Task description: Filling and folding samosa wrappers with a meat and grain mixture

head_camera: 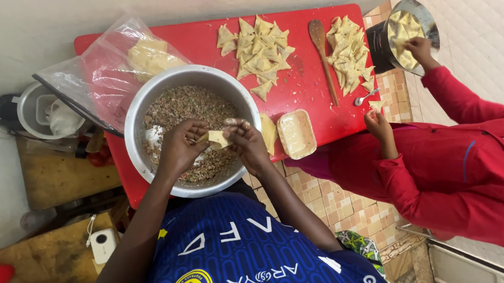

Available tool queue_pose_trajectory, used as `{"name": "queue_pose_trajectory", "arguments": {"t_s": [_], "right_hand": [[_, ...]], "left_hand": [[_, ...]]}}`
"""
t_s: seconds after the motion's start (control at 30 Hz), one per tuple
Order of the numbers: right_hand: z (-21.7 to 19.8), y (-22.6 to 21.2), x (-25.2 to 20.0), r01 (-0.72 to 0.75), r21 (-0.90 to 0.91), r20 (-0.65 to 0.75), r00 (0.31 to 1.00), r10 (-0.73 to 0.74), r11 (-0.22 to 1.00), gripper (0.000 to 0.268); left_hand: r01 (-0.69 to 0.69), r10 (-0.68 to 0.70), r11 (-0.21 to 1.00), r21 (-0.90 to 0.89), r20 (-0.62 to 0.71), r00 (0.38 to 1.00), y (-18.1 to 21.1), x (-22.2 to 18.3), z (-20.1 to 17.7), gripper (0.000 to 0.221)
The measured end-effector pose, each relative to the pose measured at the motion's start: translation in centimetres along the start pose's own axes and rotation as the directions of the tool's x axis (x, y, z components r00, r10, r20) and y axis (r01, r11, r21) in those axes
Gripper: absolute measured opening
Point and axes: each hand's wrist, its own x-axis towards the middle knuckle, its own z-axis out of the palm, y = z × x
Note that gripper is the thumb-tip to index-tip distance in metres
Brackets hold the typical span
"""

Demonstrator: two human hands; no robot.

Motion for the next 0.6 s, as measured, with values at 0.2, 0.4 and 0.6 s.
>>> {"name": "queue_pose_trajectory", "arguments": {"t_s": [0.2, 0.4, 0.6], "right_hand": [[-1.3, 1.1, 1.8, -0.052, 0.023, -0.098, 0.994, 0.054, 0.998, 0.027], [0.6, -1.3, 0.4, -0.259, 0.007, -0.004, 0.966, 0.259, 0.966, 0.059], [8.8, -8.1, -3.9, -0.318, 0.235, 0.106, 0.948, 0.301, 0.918, 0.054]], "left_hand": [[0.021, -0.021, 0.993, -0.12, 0.0, 1.0, 0.5, -0.2, -0.1, 0.04], [0.139, -0.158, 0.787, -0.601, 0.023, 0.987, 1.5, -0.9, 0.8, 0.028], [0.189, -0.162, 0.782, -0.594, 0.099, 0.982, 2.8, -2.0, 1.0, 0.024]]}}
